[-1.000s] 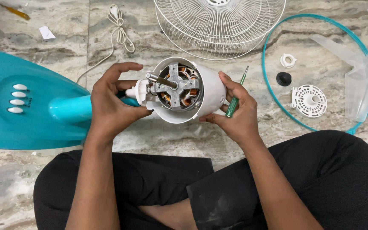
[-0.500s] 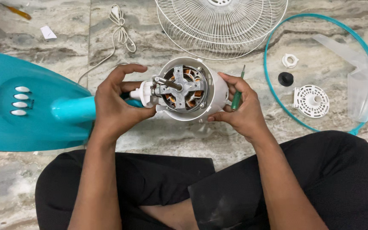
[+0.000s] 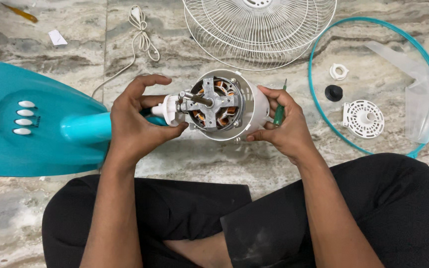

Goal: The person disassembles a teal electric fan by removing screws from the rear motor housing with a screwdriver, then detaching the motor assembly from the fan stand. The fan cage, blades, and other parts remain on the floor.

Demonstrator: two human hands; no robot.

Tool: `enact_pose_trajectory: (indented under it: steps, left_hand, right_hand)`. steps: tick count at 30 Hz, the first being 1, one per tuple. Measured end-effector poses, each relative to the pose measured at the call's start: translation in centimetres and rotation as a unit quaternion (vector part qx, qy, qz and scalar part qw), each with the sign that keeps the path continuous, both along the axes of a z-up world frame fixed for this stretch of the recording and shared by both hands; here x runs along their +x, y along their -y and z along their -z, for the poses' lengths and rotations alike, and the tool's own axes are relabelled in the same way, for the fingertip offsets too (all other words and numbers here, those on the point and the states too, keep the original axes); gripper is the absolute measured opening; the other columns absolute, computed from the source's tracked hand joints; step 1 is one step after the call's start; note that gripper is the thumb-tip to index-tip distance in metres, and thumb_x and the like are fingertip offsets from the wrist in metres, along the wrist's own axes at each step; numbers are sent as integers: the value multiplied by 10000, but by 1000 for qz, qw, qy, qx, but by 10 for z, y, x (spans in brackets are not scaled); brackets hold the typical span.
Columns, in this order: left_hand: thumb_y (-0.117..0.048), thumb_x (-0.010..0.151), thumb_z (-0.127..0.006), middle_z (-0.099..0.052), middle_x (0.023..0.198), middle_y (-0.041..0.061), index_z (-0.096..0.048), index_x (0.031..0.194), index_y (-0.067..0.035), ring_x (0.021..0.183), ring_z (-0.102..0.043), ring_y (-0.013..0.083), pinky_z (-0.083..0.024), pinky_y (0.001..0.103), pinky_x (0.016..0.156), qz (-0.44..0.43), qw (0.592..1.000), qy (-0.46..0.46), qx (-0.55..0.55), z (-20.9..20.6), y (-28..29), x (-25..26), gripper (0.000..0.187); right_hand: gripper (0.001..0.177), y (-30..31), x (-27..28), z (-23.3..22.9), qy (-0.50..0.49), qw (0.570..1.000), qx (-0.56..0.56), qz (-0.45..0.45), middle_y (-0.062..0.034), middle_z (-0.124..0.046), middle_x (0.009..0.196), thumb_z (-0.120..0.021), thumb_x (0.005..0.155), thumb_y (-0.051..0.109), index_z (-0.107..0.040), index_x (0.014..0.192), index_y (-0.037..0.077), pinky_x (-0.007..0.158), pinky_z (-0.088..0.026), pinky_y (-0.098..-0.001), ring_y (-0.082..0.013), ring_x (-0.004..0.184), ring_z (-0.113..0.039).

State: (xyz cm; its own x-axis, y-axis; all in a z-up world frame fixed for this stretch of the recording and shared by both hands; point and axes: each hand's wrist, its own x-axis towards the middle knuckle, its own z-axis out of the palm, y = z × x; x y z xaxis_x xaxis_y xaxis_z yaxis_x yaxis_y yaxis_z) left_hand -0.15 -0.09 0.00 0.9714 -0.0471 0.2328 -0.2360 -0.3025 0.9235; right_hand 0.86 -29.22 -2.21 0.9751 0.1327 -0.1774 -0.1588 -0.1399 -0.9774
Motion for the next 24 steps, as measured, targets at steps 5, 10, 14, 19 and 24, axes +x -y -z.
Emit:
enact_pose_trajectory:
  steps: [5, 10, 14, 19, 24]
  left_hand:
    - [0, 637, -918, -808, 1034, 99, -584, 1291, -87, 971, -780, 145, -607, 266, 815, -12, 1000, -7, 4, -1, -1, -1, 740]
    - [7, 631, -923, -811, 1007, 93, -564, 1284, -91, 930, -782, 137, -593, 245, 808, -11, 1000, 3, -7, -4, -3, 1, 752]
    - [7, 645, -924, -811, 990, 92, -566, 1287, -97, 919, -776, 127, -588, 245, 784, -9, 1000, 1, -14, -3, -6, 0, 743]
    - [9, 633, -926, -808, 994, 95, -561, 1267, -95, 901, -761, 117, -577, 250, 766, -19, 1000, 3, -8, -2, -3, 1, 738]
    - [0, 644, -928, -809, 992, 98, -550, 1272, -96, 909, -761, 116, -581, 247, 792, -16, 1000, 8, -12, 1, -4, 1, 739]
  right_hand:
    - [844, 2, 1, 0, -3, 1000, -22, 15, -81, -589, 1440, -748, 662, -210, -489, 1407, 91, 800, -633, -381, -252, 1236, -658]
    - [897, 4, 4, 4, 9, 999, -42, 17, -59, -598, 1433, -800, 616, -180, -498, 1409, 108, 861, -615, -383, -217, 1277, -625]
    - [926, 8, 3, 10, 30, 997, -68, 14, -66, -625, 1403, -858, 586, -158, -504, 1406, 91, 928, -589, -358, -201, 1267, -627]
    - [941, 18, 4, 15, 65, 993, -96, 27, -64, -616, 1377, -878, 578, -128, -502, 1416, 77, 950, -579, -347, -168, 1249, -620]
    - [963, 24, 4, 17, 92, 984, -146, 36, -64, -637, 1343, -920, 543, -100, -512, 1400, 60, 990, -585, -339, -176, 1229, -623]
